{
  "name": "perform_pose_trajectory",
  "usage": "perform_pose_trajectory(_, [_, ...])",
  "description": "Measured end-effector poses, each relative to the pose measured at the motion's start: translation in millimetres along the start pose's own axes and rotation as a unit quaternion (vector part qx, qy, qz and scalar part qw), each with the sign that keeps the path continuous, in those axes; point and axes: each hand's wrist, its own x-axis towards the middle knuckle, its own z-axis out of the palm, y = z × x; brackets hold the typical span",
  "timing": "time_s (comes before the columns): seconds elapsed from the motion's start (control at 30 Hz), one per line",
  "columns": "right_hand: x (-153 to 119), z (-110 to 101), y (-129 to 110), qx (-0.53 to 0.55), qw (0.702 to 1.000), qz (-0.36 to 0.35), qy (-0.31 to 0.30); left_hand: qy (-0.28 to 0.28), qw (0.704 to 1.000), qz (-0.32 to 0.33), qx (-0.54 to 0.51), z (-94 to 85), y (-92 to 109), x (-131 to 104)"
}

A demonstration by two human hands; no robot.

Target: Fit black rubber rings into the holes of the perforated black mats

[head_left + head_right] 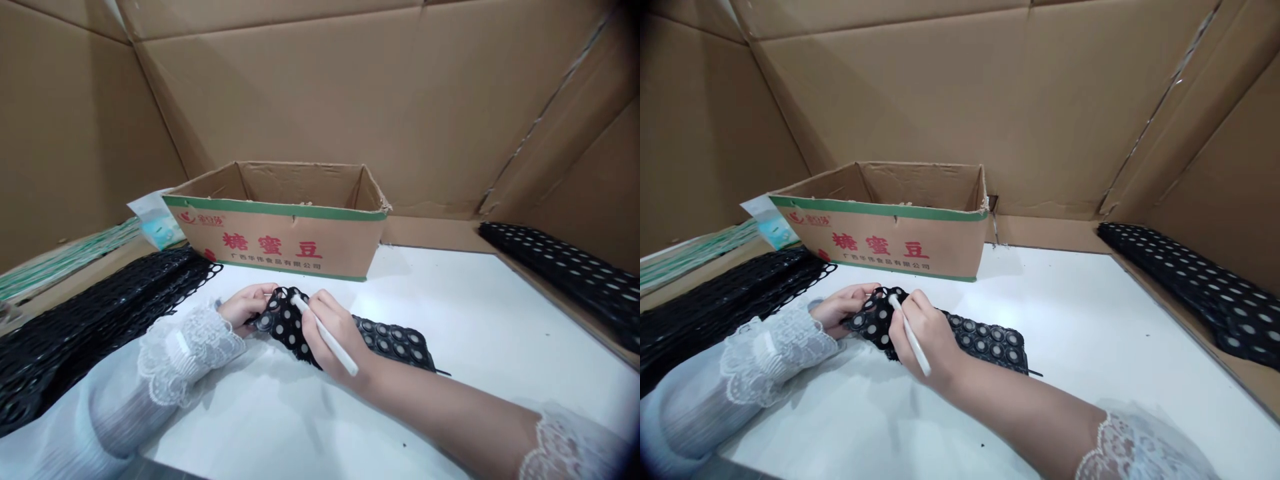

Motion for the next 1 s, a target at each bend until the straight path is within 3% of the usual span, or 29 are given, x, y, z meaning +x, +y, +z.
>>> perform_pose_trajectory(0.1, [0, -2, -3, 0.005, 1.0, 0.005, -0.016, -0.014, 1.0, -0.009, 0.003, -3.1, 1, 1])
perform_pose_trajectory(0.3, [4, 2, 1, 0.05, 0.996, 0.067, 0.012, -0.053, 0.999, -0.002, -0.006, 0.7, 2, -5])
perform_pose_trajectory(0.63, [3, 6, 7, -0.025, 0.999, -0.02, -0.028, -0.039, 0.999, 0.007, 0.018, 3.2, 4, -8])
perform_pose_trajectory(0.8, [1, 11, 10, -0.072, 0.996, -0.031, -0.046, -0.049, 0.994, 0.042, 0.091, 1.2, -3, -7])
perform_pose_trajectory(1.0, [6, 7, 15, -0.132, 0.99, -0.042, -0.039, -0.056, 0.967, 0.088, 0.233, 2.2, -11, -8])
